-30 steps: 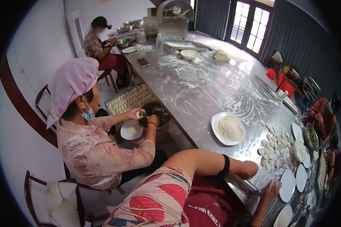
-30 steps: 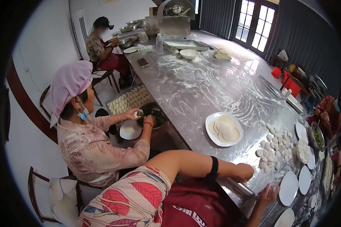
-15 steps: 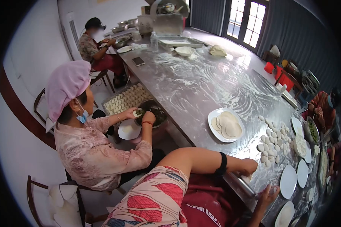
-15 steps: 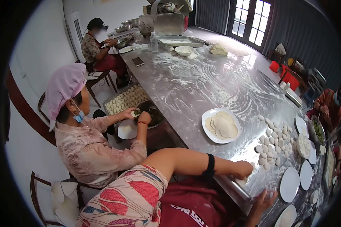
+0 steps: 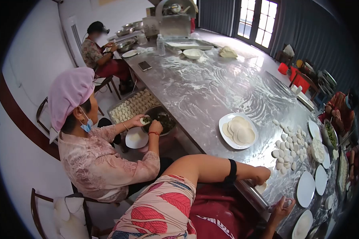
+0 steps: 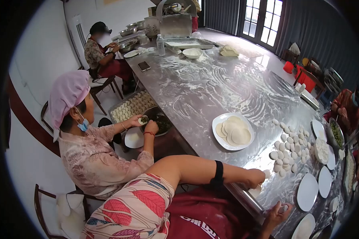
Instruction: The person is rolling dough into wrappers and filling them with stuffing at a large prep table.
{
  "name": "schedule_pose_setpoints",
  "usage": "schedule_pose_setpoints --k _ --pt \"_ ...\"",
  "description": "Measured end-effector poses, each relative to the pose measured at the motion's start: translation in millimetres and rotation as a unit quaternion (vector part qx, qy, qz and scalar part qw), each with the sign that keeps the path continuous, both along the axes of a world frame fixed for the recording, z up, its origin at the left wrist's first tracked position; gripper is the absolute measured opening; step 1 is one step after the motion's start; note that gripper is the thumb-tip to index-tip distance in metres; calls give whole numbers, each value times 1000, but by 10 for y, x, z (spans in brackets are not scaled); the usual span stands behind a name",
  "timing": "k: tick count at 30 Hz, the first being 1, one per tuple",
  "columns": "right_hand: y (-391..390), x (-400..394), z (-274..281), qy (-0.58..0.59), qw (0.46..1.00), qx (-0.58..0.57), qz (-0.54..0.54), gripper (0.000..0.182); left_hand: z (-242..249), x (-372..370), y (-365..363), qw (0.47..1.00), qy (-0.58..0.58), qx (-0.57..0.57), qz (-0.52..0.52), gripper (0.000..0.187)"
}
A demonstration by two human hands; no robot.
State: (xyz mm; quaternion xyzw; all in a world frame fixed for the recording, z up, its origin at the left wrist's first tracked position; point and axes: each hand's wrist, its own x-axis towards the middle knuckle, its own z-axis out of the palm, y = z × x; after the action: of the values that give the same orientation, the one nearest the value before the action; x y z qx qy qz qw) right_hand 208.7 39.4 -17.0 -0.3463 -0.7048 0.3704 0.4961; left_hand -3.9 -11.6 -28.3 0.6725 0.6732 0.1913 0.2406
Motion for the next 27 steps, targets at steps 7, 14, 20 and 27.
schedule_pose_setpoints --k 7,14,20,27 --pt "399 -378 43 -4 998 -24 49 17 301 73 6 997 29 -69 9 17" --pt "-71 64 59 -2 999 -43 17 14 -43 -28 -6 998 -52 -30 -19 8" --pt "607 -320 -102 -172 920 351 -36 21 173 51 58 999 -26 -45 2 29" --pt "-261 48 245 -42 999 -20 -3 16 112 -72 -8 994 -81 -72 4 21"
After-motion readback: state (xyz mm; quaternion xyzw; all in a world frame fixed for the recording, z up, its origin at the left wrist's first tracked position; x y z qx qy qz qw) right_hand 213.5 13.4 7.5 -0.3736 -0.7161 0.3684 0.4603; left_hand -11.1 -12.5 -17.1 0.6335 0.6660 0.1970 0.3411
